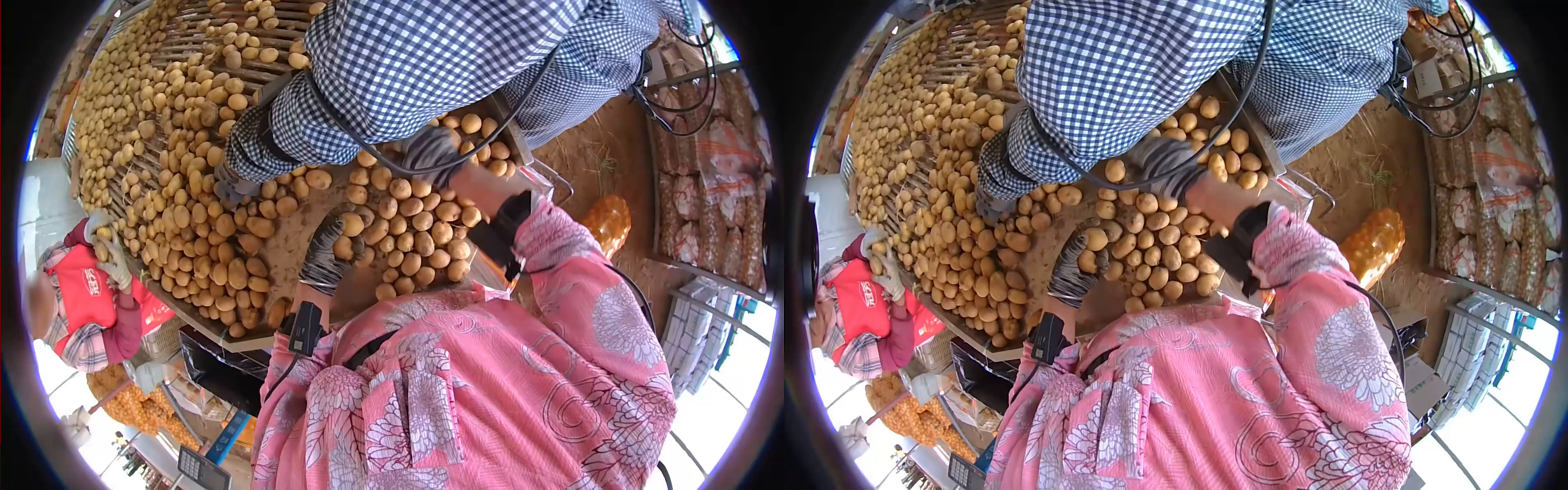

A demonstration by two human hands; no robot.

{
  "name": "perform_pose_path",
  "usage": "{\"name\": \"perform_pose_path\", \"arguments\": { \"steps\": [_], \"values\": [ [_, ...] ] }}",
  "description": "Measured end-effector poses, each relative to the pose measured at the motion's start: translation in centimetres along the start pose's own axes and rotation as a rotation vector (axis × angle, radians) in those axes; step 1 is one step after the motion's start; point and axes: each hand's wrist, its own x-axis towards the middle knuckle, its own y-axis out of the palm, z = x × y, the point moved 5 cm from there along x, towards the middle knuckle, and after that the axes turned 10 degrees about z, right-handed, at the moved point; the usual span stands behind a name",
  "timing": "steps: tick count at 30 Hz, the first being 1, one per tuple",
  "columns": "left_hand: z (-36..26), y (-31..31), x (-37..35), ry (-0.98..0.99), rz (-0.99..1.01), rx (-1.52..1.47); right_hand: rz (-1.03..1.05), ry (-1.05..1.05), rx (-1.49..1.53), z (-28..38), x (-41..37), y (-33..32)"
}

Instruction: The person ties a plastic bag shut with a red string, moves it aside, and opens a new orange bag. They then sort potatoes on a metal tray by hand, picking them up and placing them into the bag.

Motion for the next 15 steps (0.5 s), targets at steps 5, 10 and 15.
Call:
{"name": "perform_pose_path", "arguments": {
  "steps": [5, 10, 15],
  "values": [
    [1.1, -0.6, -0.1, -0.027, -0.048, -0.001, -0.159, 0.051, -0.019, -3.9, 5.8, 1.9],
    [1.2, -0.7, -1.0, -0.04, -0.13, -0.323, -0.094, 0.036, -0.002, -2.8, 6.4, 3.5],
    [1.9, -3.6, -0.7, 0.062, -0.272, -0.367, -0.124, -0.057, 0.083, -1.0, 3.1, 3.3]
  ]
}}
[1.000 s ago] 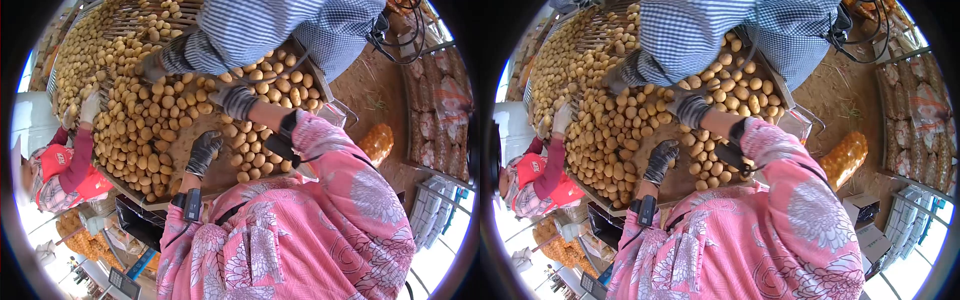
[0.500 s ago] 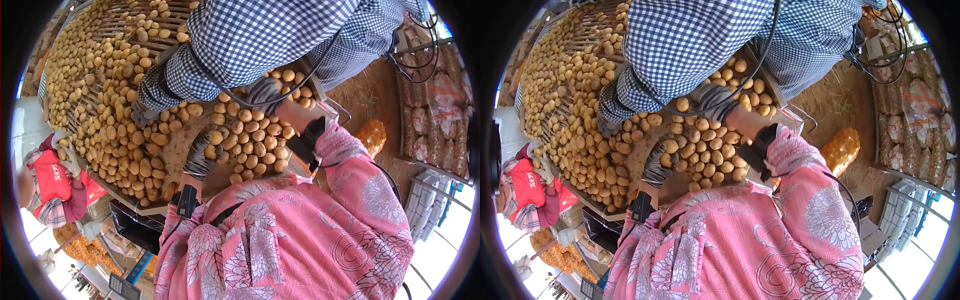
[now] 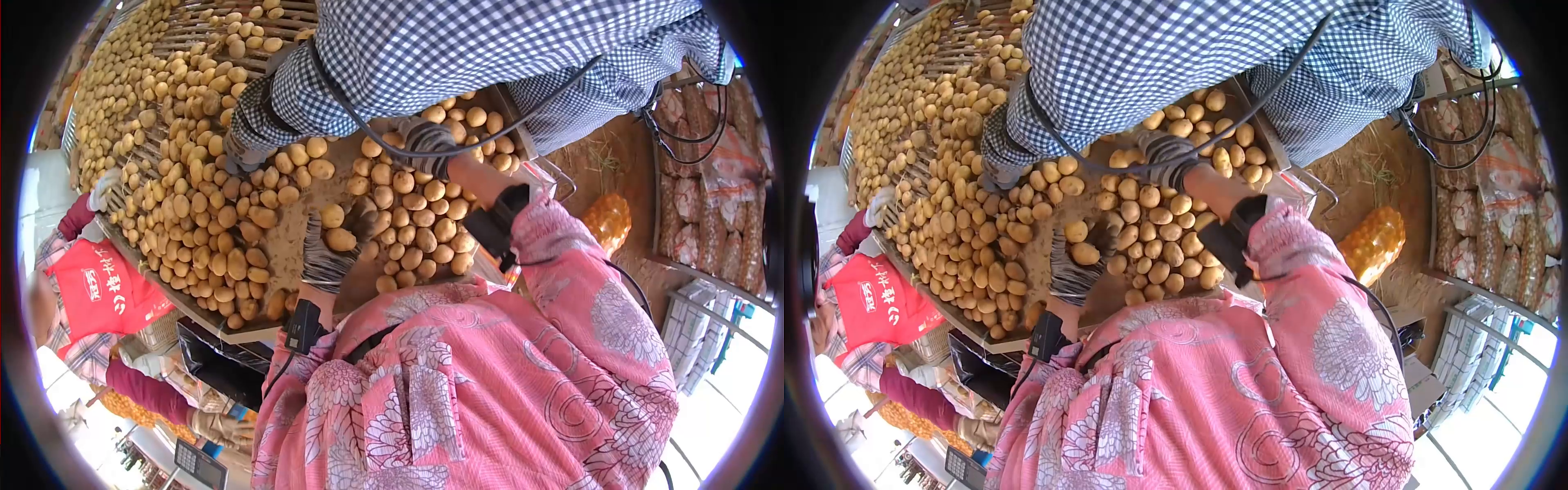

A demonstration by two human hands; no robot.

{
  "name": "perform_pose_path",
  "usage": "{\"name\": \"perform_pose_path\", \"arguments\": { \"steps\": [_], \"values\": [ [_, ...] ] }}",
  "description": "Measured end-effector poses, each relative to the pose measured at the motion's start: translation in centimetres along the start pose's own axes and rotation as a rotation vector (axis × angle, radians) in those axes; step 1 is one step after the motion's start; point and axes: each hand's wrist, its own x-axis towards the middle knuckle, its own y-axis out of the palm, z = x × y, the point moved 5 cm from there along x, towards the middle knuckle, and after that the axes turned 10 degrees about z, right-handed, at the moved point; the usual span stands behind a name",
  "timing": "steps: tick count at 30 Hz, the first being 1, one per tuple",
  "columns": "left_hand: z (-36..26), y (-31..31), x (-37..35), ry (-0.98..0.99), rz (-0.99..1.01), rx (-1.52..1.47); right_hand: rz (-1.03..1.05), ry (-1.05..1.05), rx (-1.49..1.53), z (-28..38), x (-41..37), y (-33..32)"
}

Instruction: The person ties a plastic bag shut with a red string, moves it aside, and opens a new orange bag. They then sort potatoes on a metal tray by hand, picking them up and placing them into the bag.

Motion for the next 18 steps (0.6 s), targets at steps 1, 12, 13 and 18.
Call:
{"name": "perform_pose_path", "arguments": {
  "steps": [1, 12, 13, 18],
  "values": [
    [0.0, 0.0, 0.3, 0.019, -0.005, -0.01, -0.018, -0.038, 0.055, 1.4, -0.8, 0.1],
    [0.9, 2.5, -1.0, -0.107, 0.255, 0.027, 0.142, 0.114, -0.064, -0.4, -5.0, -3.5],
    [1.1, 2.7, -0.9, -0.114, 0.274, 0.034, -0.172, 0.101, -0.229, -3.9, -3.8, -1.9],
    [1.2, 3.0, -1.8, -0.117, 0.317, 0.048, -0.149, 0.18, -0.104, -9.6, 2.9, 1.9]
  ]
}}
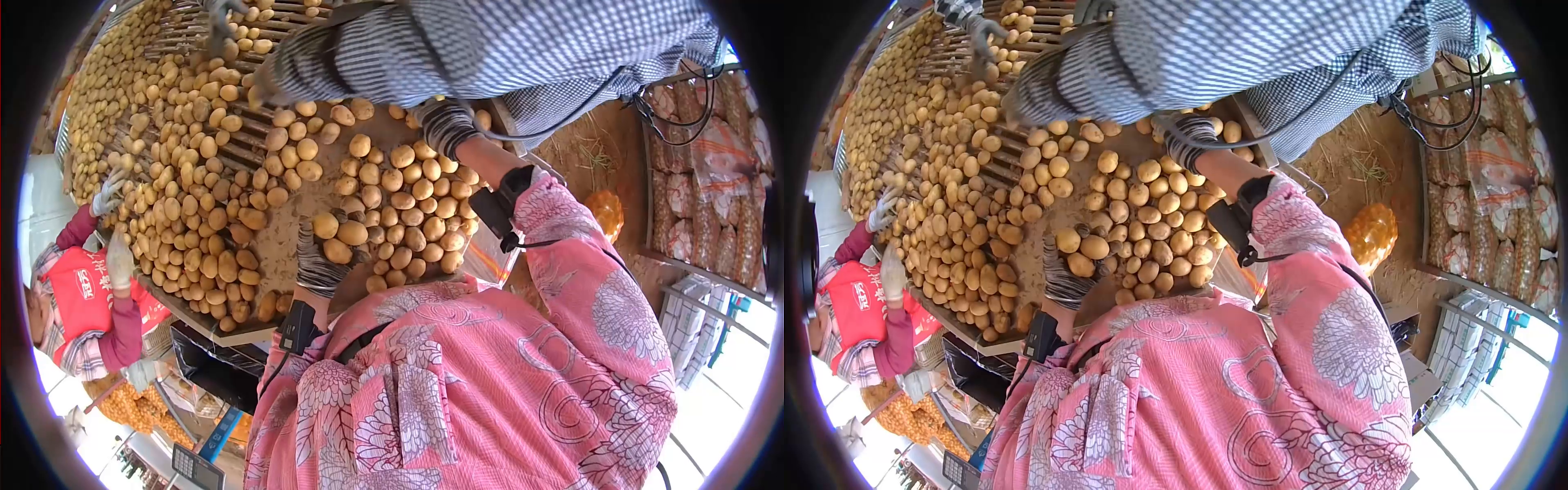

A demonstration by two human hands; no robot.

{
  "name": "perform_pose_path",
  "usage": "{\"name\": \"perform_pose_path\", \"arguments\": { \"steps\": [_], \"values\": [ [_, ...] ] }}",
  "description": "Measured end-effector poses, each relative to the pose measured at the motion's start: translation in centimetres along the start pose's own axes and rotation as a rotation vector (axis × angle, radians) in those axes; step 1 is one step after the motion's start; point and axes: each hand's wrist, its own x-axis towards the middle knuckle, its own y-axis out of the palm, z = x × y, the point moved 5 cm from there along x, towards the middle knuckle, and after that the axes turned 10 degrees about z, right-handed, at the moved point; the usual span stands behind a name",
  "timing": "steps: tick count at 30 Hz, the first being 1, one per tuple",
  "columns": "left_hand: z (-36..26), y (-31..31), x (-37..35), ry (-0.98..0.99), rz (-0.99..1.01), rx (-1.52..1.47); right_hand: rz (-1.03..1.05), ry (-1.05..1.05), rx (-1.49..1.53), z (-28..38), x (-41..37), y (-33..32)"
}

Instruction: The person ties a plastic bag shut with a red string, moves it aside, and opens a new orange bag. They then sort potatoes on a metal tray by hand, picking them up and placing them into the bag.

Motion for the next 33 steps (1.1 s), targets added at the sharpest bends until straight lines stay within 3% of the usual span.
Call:
{"name": "perform_pose_path", "arguments": {
  "steps": [1, 2, 4, 6, 8, 9, 10, 12, 14, 16, 18, 19, 23, 26, 27, 28, 30, 32, 33],
  "values": [
    [0.0, 0.2, -0.2, -0.017, 0.001, -0.011, 0.176, 0.193, 0.143, -0.1, 0.5, 0.7],
    [0.0, 0.1, -0.2, -0.014, 0.0, -0.01, 0.175, 0.189, 0.143, -0.1, 0.0, 0.5],
    [0.1, -0.1, -0.5, -0.023, 0.046, -0.02, 0.123, -0.099, -0.112, 2.8, -3.1, -3.7],
    [0.2, -0.5, -0.9, -0.006, 0.007, -0.041, 0.192, -0.073, 0.022, 2.6, -4.0, -4.8],
    [0.2, -1.3, -1.1, 0.009, -0.027, -0.067, 0.137, -0.06, 0.56, 1.9, -5.0, -5.5],
    [0.4, -2.0, -1.3, -0.023, 0.01, -0.048, 0.207, -0.142, 1.029, 2.3, -6.2, -5.3],
    [0.6, -2.3, -1.3, -0.058, 0.047, -0.026, 0.326, -0.135, 1.287, 2.6, -7.1, -4.6],
    [1.1, -2.0, -0.7, -0.061, 0.022, -0.047, 0.324, -0.38, 1.702, 4.4, -9.7, -5.7],
    [1.2, -1.8, -0.6, -0.07, -0.005, -0.059, 0.18, -0.486, 1.58, 5.7, -10.9, -6.2],
    [1.0, -1.8, -0.6, -0.075, -0.103, -0.062, 0.213, -0.472, 1.665, 6.3, -12.2, -6.7],
    [0.4, -1.3, -0.9, -0.076, -0.052, -0.028, 0.379, -0.523, 2.011, 7.1, -12.9, -6.9],
    [0.2, -0.8, -1.0, -0.072, -0.001, -0.001, 0.307, -0.555, 1.864, 7.2, -13.0, -7.3],
    [0.2, 0.1, -1.2, -0.115, -0.014, 0.004, 0.281, -0.701, 1.918, 8.5, -14.5, -9.1],
    [0.5, 0.9, -0.8, -0.133, 0.048, 0.104, 0.208, -0.664, 1.759, 9.3, -15.3, -10.2],
    [0.7, 1.4, -0.7, -0.137, 0.052, 0.103, 0.125, -0.695, 1.663, 9.6, -15.0, -9.5],
    [1.1, 2.6, -0.4, -0.177, 0.043, 0.091, 0.029, -0.671, 1.223, 10.1, -14.7, -9.5],
    [1.8, 4.5, 0.1, -0.22, 0.045, 0.083, 0.014, -0.513, 0.999, 12.0, -15.3, -8.1],
    [1.7, 4.9, 0.1, -0.168, -0.059, 0.145, 0.271, -0.416, 0.961, 14.6, -16.6, -7.1],
    [1.6, 4.1, 0.2, -0.17, -0.059, 0.146, 0.107, -0.555, 0.801, 15.4, -16.6, -6.3]
  ]
}}
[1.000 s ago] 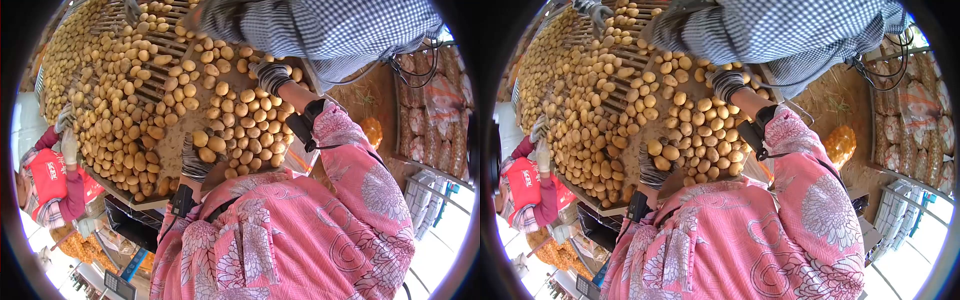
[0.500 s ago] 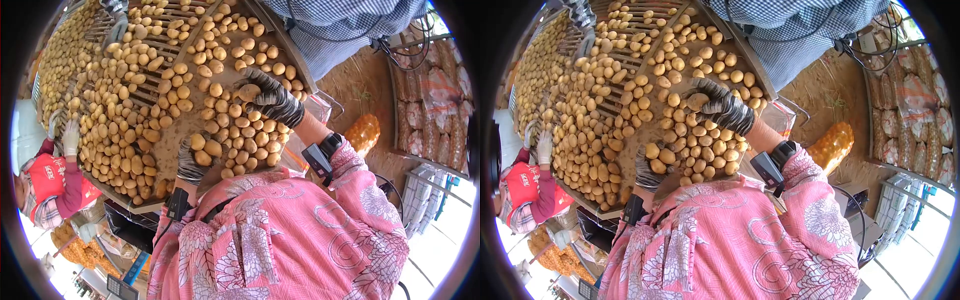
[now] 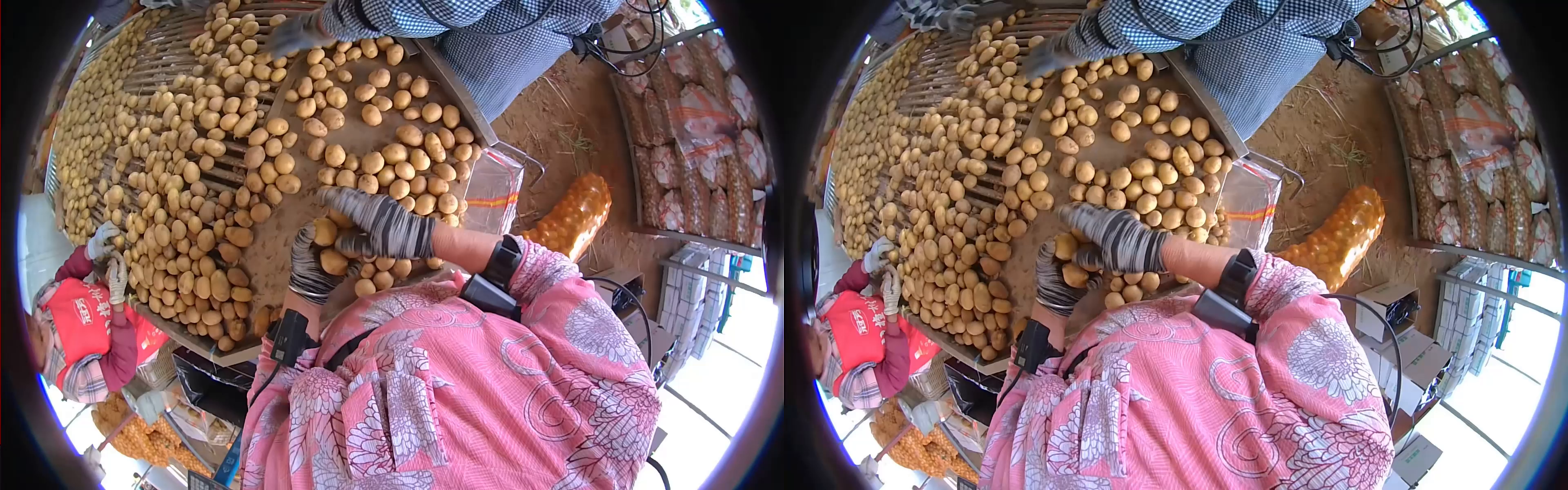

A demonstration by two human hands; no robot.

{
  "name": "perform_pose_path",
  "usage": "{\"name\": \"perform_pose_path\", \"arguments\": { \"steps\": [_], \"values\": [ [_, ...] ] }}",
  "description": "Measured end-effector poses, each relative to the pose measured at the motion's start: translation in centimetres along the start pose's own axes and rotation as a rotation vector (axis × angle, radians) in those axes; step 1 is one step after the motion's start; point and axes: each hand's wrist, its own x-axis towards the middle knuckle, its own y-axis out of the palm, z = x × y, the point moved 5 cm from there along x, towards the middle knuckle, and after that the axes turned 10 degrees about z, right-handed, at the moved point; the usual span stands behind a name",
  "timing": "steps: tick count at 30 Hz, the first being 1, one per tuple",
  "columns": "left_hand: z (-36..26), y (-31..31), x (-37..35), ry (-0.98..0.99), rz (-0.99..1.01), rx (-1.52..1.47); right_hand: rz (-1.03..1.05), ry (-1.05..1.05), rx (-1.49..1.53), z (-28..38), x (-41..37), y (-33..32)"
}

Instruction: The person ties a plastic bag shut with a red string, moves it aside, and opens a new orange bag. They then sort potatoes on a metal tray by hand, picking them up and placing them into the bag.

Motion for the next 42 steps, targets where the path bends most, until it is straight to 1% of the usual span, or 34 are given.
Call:
{"name": "perform_pose_path", "arguments": {
  "steps": [2, 3, 4, 6, 7, 8, 9, 11, 12, 13, 14, 16, 17, 18, 19, 20, 21, 22, 23, 24, 26, 27, 28, 31, 32, 34, 35, 36, 37, 38, 39, 40, 41, 42],
  "values": [
    [0.0, -0.4, 0.2, 0.006, 0.276, -0.108, 0.018, -0.009, -0.004, -0.4, 0.0, 0.3],
    [0.2, -1.3, 0.1, 0.01, 0.271, -0.113, 0.041, -0.02, -0.01, -0.5, 0.0, 0.5],
    [0.2, -1.9, -0.3, 0.029, 0.16, -0.055, 0.084, -0.018, 0.028, -0.4, -0.2, -0.5],
    [0.0, -2.9, -0.8, 0.062, 0.043, -0.01, -0.055, -0.13, -0.229, -4.2, -0.4, -2.9],
    [-0.3, -3.3, -0.9, 0.063, 0.068, -0.096, -0.201, 0.033, -0.086, -6.4, -1.1, -5.2],
    [-0.4, -3.7, -1.1, 0.068, 0.088, -0.185, -0.059, 0.429, -0.789, -9.2, -0.7, -6.8],
    [-0.3, -3.5, -1.3, 0.089, 0.07, -0.203, -0.165, 0.492, -0.825, -13.0, -0.9, -8.7],
    [-0.8, -1.4, -1.2, 0.12, 0.301, -0.252, -0.124, 0.599, -0.874, -14.4, -1.2, -9.9],
    [-0.4, -4.6, -0.6, 0.149, 0.168, -0.171, -0.096, 0.552, -0.865, -16.2, -0.6, -10.1],
    [-0.7, -4.0, -0.9, 0.173, 0.151, -0.18, -0.072, 0.502, -0.861, -15.9, 0.7, -10.0],
    [-0.7, -2.7, -1.0, 0.188, 0.224, -0.265, -0.003, 0.62, -0.789, -16.3, 1.1, -10.4],
    [-0.9, -1.6, -1.2, 0.231, 0.416, -0.422, -0.042, 0.607, -0.65, -15.2, 1.5, -10.9],
    [-1.3, -1.6, -1.3, 0.248, 0.42, -0.425, -0.09, 0.571, -0.589, -14.2, 1.2, -10.9],
    [-1.5, -2.1, -1.5, 0.281, 0.316, -0.378, -0.152, 0.585, -0.516, -10.6, 1.0, -10.2],
    [-1.4, -2.8, -1.8, 0.307, 0.21, -0.335, -0.158, 0.505, -0.26, -14.4, 0.9, -8.9],
    [-1.4, -3.7, -1.4, 0.29, 0.174, -0.291, -0.01, 0.544, -0.297, -10.6, 1.1, -7.3],
    [-1.3, -4.2, -1.5, 0.291, 0.186, -0.295, 0.225, 0.629, -0.071, -8.2, 1.6, -5.1],
    [-1.5, -3.2, -1.7, 0.294, 0.225, -0.293, -0.013, 0.23, 0.07, -4.8, 1.1, -3.4],
    [-1.6, -2.2, -2.0, 0.295, 0.266, -0.291, 0.097, 0.205, 0.392, -4.1, 1.1, -1.2],
    [-1.7, -2.2, -2.6, 0.345, 0.113, -0.285, 0.097, 0.118, 0.049, -1.9, 2.1, 0.4],
    [-1.6, -2.7, -3.4, 0.361, 0.141, -0.334, 0.249, 0.245, -0.055, 1.5, 2.5, 1.5],
    [-1.5, -2.9, -4.0, 0.386, 0.15, -0.386, 0.255, 0.202, -0.174, 1.0, 2.9, 2.6],
    [-1.7, -0.7, -5.5, 0.398, 0.274, -0.306, 0.259, 0.167, -0.165, 1.7, 3.2, 3.0],
    [-1.6, -3.5, -8.7, 0.562, 0.357, -0.305, 0.257, 0.139, -0.061, 2.0, 3.8, 3.4],
    [-1.3, -5.4, -10.4, 0.663, 0.012, -0.375, 0.242, 0.144, 0.044, 1.3, 4.0, 3.2],
    [-1.5, -8.9, -15.4, 0.755, -0.066, -0.431, 0.168, 0.207, 0.33, -1.6, 4.6, 1.9],
    [-1.5, -11.2, -18.4, 0.84, -0.141, -0.478, 0.136, 0.176, -0.295, -2.4, 4.9, -0.2],
    [-1.0, -12.3, -20.7, 0.93, -0.217, -0.524, 0.004, 0.111, -0.492, -6.5, 4.4, -1.8],
    [-1.0, -9.0, -22.8, 1.089, -0.145, -0.463, -0.056, 0.235, -0.535, -6.2, 3.2, -3.3],
    [-0.2, -13.5, -26.3, 1.141, -0.032, -0.397, -0.13, 0.257, -0.719, -10.9, 2.3, -4.6],
    [0.3, -16.1, -29.8, 1.164, 0.028, -0.412, -0.076, 0.436, -0.746, -9.4, 1.9, -5.2],
    [0.4, -17.9, -33.0, 1.16, 0.056, -0.343, -0.073, 0.468, -0.772, -10.0, 1.4, -5.7],
    [1.1, -16.5, -34.7, 1.324, -0.206, -0.553, -0.073, 0.503, -0.798, -10.5, 1.1, -5.9],
    [2.2, -22.4, -39.5, 1.347, 0.018, -0.813, -0.059, 0.537, -0.826, -10.3, 1.3, -5.9]
  ]
}}
